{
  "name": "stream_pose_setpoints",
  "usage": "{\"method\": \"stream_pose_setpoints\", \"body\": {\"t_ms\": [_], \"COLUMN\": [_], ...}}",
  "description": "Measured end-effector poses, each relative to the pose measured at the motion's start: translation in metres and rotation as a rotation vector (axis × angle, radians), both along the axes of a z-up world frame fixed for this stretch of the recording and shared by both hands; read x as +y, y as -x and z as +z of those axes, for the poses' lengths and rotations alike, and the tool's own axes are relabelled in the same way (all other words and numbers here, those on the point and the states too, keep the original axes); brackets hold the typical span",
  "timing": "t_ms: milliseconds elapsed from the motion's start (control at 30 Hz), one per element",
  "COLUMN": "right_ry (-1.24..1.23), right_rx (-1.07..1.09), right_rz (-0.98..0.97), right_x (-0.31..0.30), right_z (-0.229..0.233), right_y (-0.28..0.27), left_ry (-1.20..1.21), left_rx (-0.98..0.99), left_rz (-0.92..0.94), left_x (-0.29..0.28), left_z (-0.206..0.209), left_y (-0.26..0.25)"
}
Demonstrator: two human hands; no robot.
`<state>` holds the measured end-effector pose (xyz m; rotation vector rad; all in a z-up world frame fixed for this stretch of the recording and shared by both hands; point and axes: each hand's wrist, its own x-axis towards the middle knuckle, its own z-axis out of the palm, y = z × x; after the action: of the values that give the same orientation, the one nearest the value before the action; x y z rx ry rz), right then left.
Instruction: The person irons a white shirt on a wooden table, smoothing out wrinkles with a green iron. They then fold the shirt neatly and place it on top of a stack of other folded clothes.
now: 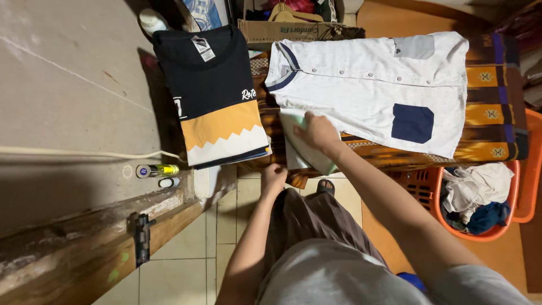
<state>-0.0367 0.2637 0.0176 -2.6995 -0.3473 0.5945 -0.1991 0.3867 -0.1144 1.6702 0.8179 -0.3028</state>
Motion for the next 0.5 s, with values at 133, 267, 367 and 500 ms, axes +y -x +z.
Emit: {"method": "stream_pose_setpoints", "body": {"t_ms": [133,267,367,500], "right_ry": [0.027,0.039,0.038,0.047], "right_rx": [0.051,0.050,0.017,-0.035], "right_rz": [0.151,0.151,0.162,0.134], "right_x": [-0.021,-0.027,-0.020,0.003], "right_z": [-0.004,0.007,0.020,0.029], "right_y": [0.047,0.086,0.096,0.092], "left_ry": [-0.040,-0.213,-0.204,-0.218], "left_rx": [0.017,-0.205,-0.201,-0.276], "left_rz": [0.091,0.172,0.248,0.348], "left_x": [0.010,0.029,0.039,0.037], "left_z": [0.002,-0.029,-0.040,-0.031], "left_y": [0.016,0.037,0.041,0.040]}}
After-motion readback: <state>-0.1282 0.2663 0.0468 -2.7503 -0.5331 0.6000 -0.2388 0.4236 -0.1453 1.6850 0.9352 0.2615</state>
